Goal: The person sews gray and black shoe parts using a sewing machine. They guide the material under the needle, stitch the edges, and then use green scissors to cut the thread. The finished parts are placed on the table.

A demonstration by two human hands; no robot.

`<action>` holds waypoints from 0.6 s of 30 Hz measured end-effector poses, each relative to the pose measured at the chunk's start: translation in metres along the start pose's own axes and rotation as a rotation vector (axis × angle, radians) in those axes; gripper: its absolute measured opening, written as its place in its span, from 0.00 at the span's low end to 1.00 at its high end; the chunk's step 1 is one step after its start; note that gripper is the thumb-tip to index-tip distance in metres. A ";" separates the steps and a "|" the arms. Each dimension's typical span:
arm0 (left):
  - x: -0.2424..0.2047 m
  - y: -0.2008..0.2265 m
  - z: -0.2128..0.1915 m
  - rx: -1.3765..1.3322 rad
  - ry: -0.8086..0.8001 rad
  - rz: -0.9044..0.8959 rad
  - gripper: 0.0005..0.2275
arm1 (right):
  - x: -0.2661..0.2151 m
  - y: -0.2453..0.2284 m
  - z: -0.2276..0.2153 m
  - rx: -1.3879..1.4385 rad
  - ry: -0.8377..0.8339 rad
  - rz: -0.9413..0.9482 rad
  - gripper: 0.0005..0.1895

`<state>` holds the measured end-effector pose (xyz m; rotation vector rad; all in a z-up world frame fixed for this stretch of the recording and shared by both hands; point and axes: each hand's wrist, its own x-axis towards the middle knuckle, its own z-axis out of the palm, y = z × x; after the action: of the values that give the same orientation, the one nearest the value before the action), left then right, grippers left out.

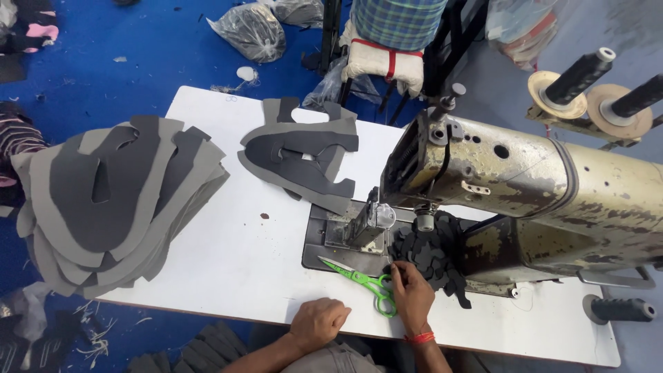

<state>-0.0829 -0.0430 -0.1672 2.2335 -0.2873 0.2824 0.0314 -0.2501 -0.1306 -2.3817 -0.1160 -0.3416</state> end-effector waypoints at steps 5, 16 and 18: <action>0.004 0.001 -0.005 -0.093 0.035 0.097 0.13 | 0.001 -0.001 0.000 -0.001 -0.011 0.012 0.07; 0.012 0.011 -0.015 -0.193 0.065 -0.131 0.15 | -0.001 -0.002 0.000 0.051 0.000 0.045 0.08; 0.015 0.003 -0.011 -0.287 0.108 -0.177 0.11 | 0.000 -0.002 0.000 0.038 -0.020 0.079 0.08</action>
<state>-0.0706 -0.0376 -0.1535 1.9376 -0.0661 0.2482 0.0307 -0.2484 -0.1292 -2.3457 -0.0378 -0.2757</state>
